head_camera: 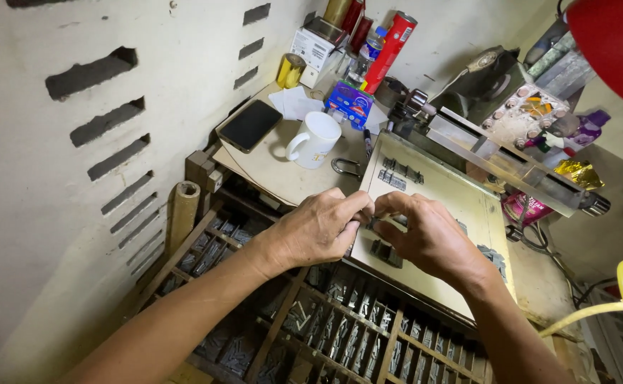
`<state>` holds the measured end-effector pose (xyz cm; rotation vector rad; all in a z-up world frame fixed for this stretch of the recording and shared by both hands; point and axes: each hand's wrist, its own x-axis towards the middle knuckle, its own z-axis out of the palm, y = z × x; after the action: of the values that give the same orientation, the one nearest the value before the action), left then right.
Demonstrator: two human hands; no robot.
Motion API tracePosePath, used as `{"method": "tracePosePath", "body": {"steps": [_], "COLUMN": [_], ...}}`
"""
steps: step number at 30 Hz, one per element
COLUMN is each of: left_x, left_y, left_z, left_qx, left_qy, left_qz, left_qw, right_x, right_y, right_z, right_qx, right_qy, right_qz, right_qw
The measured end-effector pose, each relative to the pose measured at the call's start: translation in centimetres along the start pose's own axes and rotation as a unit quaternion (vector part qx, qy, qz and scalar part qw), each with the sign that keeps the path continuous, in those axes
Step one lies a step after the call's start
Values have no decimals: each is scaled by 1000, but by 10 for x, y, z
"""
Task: Selecting and arranging individual metal type characters from a type case onto a layout board for letterpress printing.
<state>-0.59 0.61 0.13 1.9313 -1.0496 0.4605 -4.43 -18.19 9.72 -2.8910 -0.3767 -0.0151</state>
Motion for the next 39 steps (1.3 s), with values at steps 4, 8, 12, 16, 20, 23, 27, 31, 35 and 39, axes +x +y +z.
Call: {"method": "tracePosePath", "body": {"steps": [4, 8, 12, 16, 20, 23, 27, 31, 35, 39], "left_x": [-3, -2, -4, -3, 5, 11, 33, 51, 58, 64], "left_y": [3, 4, 5, 5, -1, 5, 25, 30, 33, 37], "left_z": [-2, -2, -5, -6, -5, -16, -31, -34, -31, -28], "left_qx": [5, -7, -2, -5, -20, -19, -58, -52, -43, -16], "left_qy": [9, 17, 12, 13, -21, -65, -179, -234, -229, -246], "left_qz": [-6, -11, -9, -6, -14, 16, -130, -198, -177, -158], "left_qw": [1000, 1000, 1000, 1000, 999, 998, 973, 950, 956, 956], "right_x": [2, 2, 0, 1, -14, -36, -77, -104, -115, -115], "right_y": [-12, -21, -22, -8, 7, 44, 38, 58, 83, 104], "right_z": [-2, -5, -6, -2, -17, -25, -36, -37, -29, -28], "right_qx": [14, 19, 21, 40, 61, 51, 97, 189, 221, 191], "right_qy": [-11, -12, -9, 15, 70, 53, 102, 113, 150, 114], "right_qz": [-12, -4, -8, -27, -44, 7, 147, 237, 285, 246], "right_qw": [1000, 1000, 1000, 999, 995, 997, 979, 946, 920, 943]}}
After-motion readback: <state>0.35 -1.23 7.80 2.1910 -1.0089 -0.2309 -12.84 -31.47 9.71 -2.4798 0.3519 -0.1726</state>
